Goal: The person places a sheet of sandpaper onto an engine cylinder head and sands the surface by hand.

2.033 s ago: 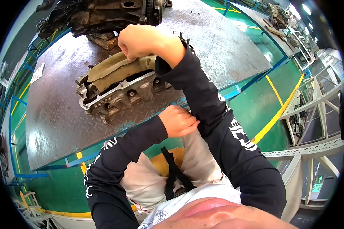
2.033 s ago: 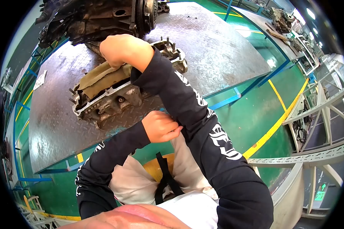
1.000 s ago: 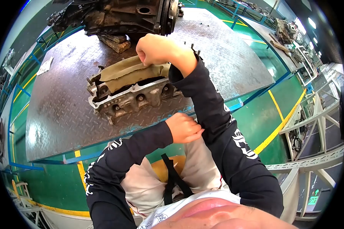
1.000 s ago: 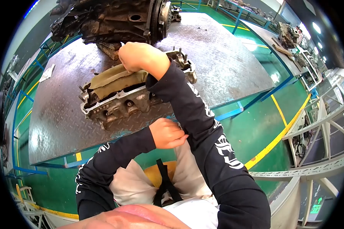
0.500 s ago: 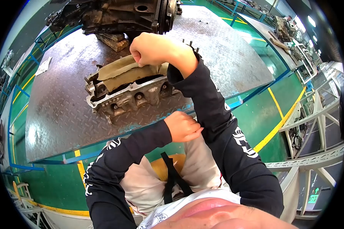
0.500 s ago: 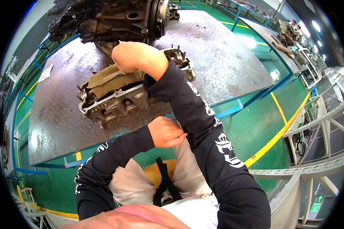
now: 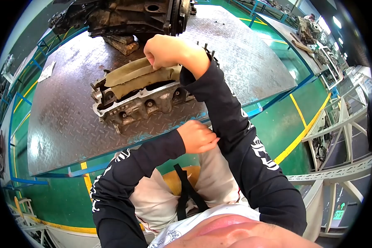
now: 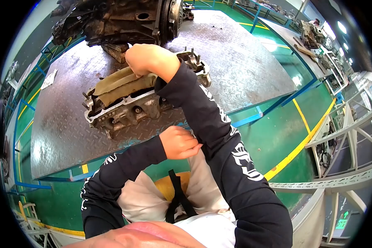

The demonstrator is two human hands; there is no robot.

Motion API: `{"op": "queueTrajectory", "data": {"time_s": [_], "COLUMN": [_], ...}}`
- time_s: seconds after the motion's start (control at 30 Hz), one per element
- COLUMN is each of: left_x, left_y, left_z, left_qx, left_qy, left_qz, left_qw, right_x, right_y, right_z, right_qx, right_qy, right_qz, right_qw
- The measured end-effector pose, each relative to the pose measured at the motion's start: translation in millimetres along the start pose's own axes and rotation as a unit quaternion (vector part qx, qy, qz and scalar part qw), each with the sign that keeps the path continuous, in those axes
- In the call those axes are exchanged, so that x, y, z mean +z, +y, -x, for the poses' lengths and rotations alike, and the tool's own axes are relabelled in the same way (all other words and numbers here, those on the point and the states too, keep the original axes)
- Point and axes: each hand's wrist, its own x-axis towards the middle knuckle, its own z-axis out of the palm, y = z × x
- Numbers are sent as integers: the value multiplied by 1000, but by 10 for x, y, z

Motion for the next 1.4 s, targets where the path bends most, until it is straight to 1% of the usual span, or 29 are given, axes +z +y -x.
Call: {"op": "queueTrajectory", "data": {"time_s": [0.07, 0.2, 0.27, 0.37, 0.53, 0.6, 0.83, 0.93, 1.03, 1.1, 1.2, 1.33, 1.4], "left_x": [-18, 2, 32, 22, 38, 42, 37, 38, 21, 33, 64, 48, 66], "left_y": [0, -10, -19, -13, -15, -9, -16, -22, -21, -23, -31, -34, -41], "left_z": [0, 4, 12, 6, 15, 16, 19, 21, 31, 33, 42, 43, 42], "left_qx": [-3, -4, -1, 0, 3, -4, -1, -2, -11, -5, -4, -12, -8], "left_qy": [-7, -12, -3, 9, 5, 11, -5, 2, -12, -12, -10, -18, -9], "left_qz": [-6, 3, 10, 13, 5, 10, 4, 15, 3, 3, 9, 6, 18], "left_qw": [1000, 1000, 1000, 1000, 1000, 1000, 1000, 1000, 1000, 1000, 1000, 1000, 1000], "right_x": [-52, -59, 28, -11, -62, -17, 4, -55, -55, -4, -4, -62, -77], "right_y": [-35, 5, 59, 9, -6, 43, 40, 2, -9, 18, 31, 24, 57], "right_z": [51, 31, -38, 16, 41, -13, -11, 31, 44, -1, -12, 27, 32], "right_qx": [21, 23, -17, 5, 13, -15, -17, -12, -24, -23, -39, -17, -37], "right_qy": [12, 10, -4, 20, 4, -4, -1, 17, 19, -1, 12, 3, 18], "right_qz": [26, 20, -7, 18, -7, -24, -28, -8, -22, -28, -33, -25, -39], "right_qw": [999, 999, 1000, 1000, 1000, 1000, 999, 1000, 999, 999, 999, 1000, 998]}}
